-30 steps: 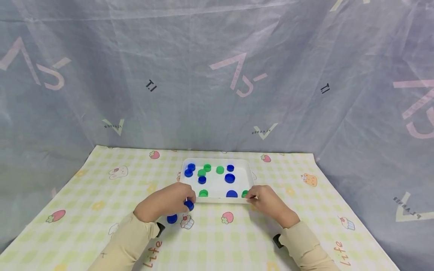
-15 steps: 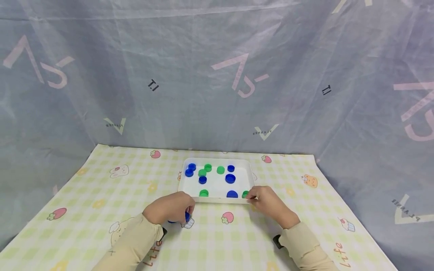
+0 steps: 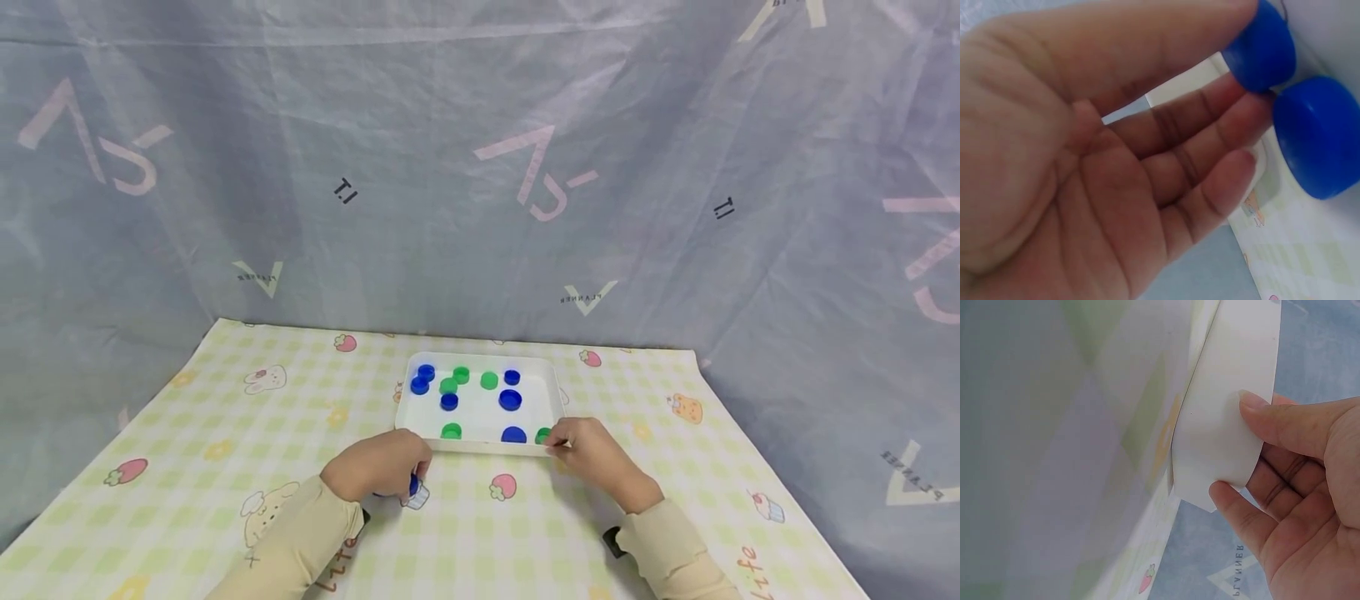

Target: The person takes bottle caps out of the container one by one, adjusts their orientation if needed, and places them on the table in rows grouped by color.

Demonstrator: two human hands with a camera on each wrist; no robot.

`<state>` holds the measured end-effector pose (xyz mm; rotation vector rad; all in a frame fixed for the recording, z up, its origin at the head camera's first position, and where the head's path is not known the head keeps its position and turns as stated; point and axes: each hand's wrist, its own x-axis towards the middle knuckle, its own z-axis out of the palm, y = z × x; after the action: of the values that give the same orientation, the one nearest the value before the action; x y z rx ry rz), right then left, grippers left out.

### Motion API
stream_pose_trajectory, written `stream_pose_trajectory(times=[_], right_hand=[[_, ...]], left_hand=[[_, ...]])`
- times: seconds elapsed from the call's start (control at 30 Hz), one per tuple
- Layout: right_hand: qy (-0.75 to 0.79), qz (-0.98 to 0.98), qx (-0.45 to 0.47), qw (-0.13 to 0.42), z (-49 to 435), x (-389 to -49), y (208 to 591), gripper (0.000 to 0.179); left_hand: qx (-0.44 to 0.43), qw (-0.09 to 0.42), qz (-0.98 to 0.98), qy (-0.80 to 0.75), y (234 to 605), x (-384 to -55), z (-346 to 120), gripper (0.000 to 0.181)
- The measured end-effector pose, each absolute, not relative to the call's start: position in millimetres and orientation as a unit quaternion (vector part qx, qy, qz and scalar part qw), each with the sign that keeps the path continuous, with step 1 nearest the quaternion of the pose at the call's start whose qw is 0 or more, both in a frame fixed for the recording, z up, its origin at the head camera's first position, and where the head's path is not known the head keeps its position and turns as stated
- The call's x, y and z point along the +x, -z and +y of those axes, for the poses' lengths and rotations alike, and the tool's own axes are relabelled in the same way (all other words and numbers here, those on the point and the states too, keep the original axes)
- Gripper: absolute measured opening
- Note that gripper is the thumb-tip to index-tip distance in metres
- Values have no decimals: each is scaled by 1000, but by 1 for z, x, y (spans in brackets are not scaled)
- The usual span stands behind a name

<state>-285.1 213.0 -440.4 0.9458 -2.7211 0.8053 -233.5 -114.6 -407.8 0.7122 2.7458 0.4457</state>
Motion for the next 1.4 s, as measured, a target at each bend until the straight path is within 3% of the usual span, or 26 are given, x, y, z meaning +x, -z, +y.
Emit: stream_pose_trajectory(times=[0.97, 1.4], right_hand=[[-271, -904, 321, 82, 214, -284, 444, 12], [-271, -902, 326, 82, 215, -285, 444, 15]], left_hand=[[244, 111, 954, -138, 391, -227, -111, 23], [274, 32, 948, -156, 390, -237, -117, 12]])
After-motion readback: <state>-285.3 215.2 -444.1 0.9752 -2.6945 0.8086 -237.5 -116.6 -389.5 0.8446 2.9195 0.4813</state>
